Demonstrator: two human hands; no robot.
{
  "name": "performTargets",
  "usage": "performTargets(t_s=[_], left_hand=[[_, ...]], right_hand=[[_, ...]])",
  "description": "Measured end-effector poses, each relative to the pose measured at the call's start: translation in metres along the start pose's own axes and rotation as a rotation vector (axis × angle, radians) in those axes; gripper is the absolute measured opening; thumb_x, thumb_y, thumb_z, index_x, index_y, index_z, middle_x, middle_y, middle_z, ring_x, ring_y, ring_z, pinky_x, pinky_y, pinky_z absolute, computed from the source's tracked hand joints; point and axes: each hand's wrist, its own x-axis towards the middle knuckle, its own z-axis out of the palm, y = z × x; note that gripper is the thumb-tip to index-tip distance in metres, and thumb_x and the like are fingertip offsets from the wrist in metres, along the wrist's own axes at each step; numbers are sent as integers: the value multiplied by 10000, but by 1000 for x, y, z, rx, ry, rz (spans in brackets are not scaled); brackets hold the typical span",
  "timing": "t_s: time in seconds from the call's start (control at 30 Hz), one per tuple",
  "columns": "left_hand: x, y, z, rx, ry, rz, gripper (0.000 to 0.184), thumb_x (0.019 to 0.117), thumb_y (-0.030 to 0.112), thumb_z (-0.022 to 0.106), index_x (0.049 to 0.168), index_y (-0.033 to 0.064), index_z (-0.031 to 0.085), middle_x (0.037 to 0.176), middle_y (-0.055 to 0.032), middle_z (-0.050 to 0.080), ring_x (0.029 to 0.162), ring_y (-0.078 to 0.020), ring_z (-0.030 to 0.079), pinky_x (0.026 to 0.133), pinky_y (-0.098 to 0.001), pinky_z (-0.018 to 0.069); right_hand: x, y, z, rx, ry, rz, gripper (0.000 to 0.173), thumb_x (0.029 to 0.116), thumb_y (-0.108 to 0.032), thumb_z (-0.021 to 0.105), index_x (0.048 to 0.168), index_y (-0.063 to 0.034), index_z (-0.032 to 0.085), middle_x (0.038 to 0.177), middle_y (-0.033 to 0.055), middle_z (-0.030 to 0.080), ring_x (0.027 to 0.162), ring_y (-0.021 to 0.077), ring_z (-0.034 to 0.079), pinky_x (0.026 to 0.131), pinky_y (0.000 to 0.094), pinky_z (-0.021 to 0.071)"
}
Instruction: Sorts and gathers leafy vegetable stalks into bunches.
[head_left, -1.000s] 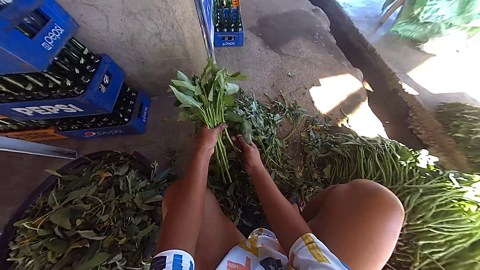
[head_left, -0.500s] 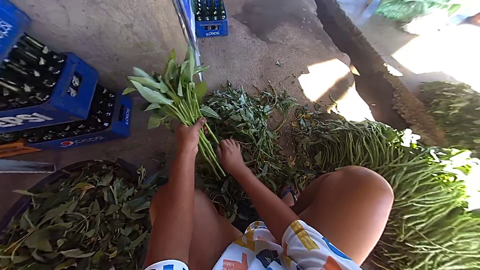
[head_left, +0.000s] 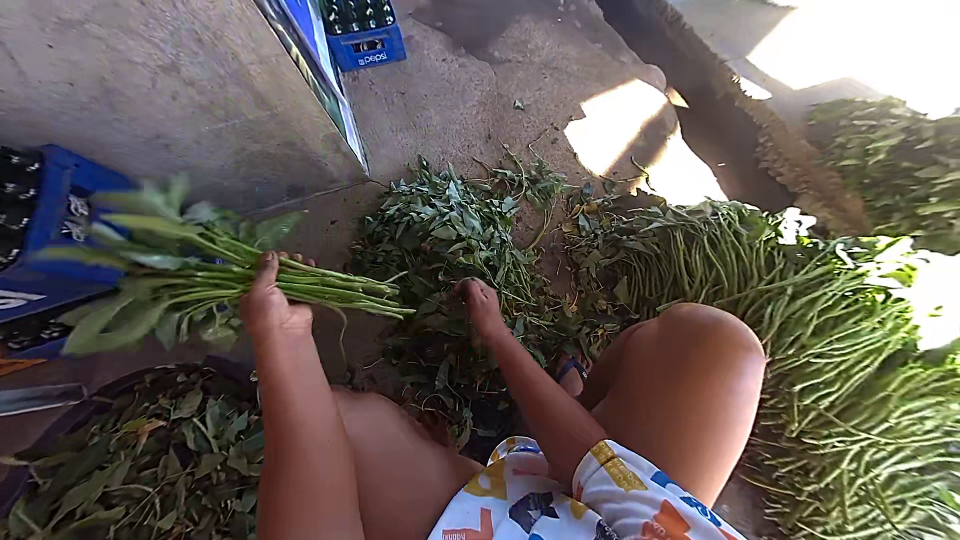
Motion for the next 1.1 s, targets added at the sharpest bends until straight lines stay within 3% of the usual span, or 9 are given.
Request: performTargets(t_s=[0.07,0.17,0.2,0.33,0.47,0.63,0.87,1.0,1.1], left_hand=[[-3,5,-1,-75,1,-27,140,1073,143,517,1196,78,525,997,-80,675,938,-220,715,867,-432,619],[-15,14,-1,-117,-54,-79,190,1115,196,401,1200,93,535,1064,-56,725,978,-176,732,882,-387,619],[-18,16,0,-116,-58,-76,196,1118,205,387,1180,99,539,1045,-46,724,960,-165,730,878,-378,617],[-14,11,-7,-68,-121,20,132,1096,207,486,1186,144,559,902,-7,676,845,-161,710,869,-400,613],[-25,-1,6,132,-207,-69,93,1054,165,566,1141,135,576,815,16,627,706,-123,661,737,-336,620],[-66,-31,40,332,-365,-295,175,1045,107,576,1207,42,559,929,-82,686,705,-166,674,657,-325,606],[-90,-60,54,614,-537,-324,387,920,121,768,1247,-7,606,1101,-126,688,979,-178,664,892,-374,560],[-82,-53,54,529,-445,-286,319,935,150,756,1191,20,616,943,-87,692,764,-157,675,710,-325,596],[-71,-43,47,483,-372,-255,258,956,152,731,1159,38,622,863,-58,687,680,-142,665,643,-309,597]], right_hand=[[24,28,-27,-388,-145,138,354,1045,-138,480,1343,-127,671,1476,190,536,1363,341,506,1111,540,419],[41,74,-52,-711,-53,324,386,1019,-256,536,1384,-223,656,1657,184,297,1525,428,252,1147,674,296],[44,84,-58,-746,-53,360,395,1041,-275,504,1406,-210,639,1653,166,320,1534,412,244,1155,673,276],[45,86,-68,-648,23,329,338,1044,-247,533,1327,-112,662,1357,139,651,1328,320,557,1131,578,370],[39,38,-58,-234,216,122,316,976,-38,617,1277,53,591,1185,243,670,1103,350,661,986,515,520],[13,-19,-33,35,235,-120,414,950,-14,673,1327,42,511,1106,191,698,968,234,702,871,405,576],[-18,-42,2,25,8,-287,305,948,-11,678,1249,28,644,1098,146,719,913,164,716,833,341,604],[-13,-32,-4,-50,18,-254,261,985,-44,638,1237,16,665,1095,137,734,948,162,720,875,345,594],[0,-19,-22,-613,-135,60,307,1022,-155,573,1299,-51,657,1233,173,697,1166,326,662,1021,538,504]])
